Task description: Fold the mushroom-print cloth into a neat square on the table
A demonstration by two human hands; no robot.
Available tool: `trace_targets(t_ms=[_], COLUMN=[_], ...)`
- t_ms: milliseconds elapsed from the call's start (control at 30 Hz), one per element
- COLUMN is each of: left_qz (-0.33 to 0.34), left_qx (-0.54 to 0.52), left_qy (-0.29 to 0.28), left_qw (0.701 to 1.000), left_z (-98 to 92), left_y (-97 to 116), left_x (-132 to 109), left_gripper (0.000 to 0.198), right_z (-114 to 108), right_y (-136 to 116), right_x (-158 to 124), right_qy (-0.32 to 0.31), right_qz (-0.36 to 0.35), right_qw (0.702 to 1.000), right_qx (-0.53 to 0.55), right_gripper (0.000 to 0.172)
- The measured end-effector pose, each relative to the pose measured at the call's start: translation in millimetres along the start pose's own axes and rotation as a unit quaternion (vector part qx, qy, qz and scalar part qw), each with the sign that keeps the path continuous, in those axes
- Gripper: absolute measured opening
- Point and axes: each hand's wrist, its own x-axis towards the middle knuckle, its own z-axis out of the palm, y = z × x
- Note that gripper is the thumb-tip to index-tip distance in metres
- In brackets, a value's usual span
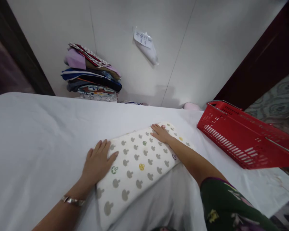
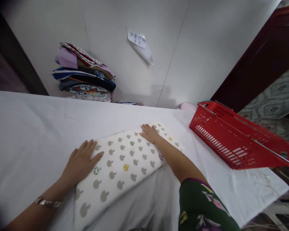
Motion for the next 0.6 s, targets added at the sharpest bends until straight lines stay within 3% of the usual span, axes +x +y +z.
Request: trace_targets(t_ms=[167, 333, 467, 600], left_qz=[0.007, 0.006, 0.009, -0.001], left_qx=[0.003, -0.002, -0.022, -0.077], left_qy=[-0.004, -0.007, -0.005, -0.015], left_qw=[1.000, 1.000, 1.000, 0.997], left_z=[-2.1, -3.3, -4.1, -5.7], left_y=[1.0, 3.0, 4.7, 3.1], left_x=[0.2, 1.2, 2.4, 3.3], left_gripper=[0.068, 0.069, 0.068, 0.066], right_z=[-6.4, -6.9, -5.2, -8.6], right_y=[-3.5, 4.2, 15.8, 10.4], right_x=[-0.4, -43.9, -69.4, -74.5], right_qy=[-0.020, 0.037, 0.003, 0.003], right_qz=[0.032, 0.088, 0.167, 0.173], right_qw=[0.999, 0.995, 0.986, 0.985], right_qx=[0.011, -0.019, -0.022, -0.012], right_gripper=[0.064, 0.062, 0.060, 0.058])
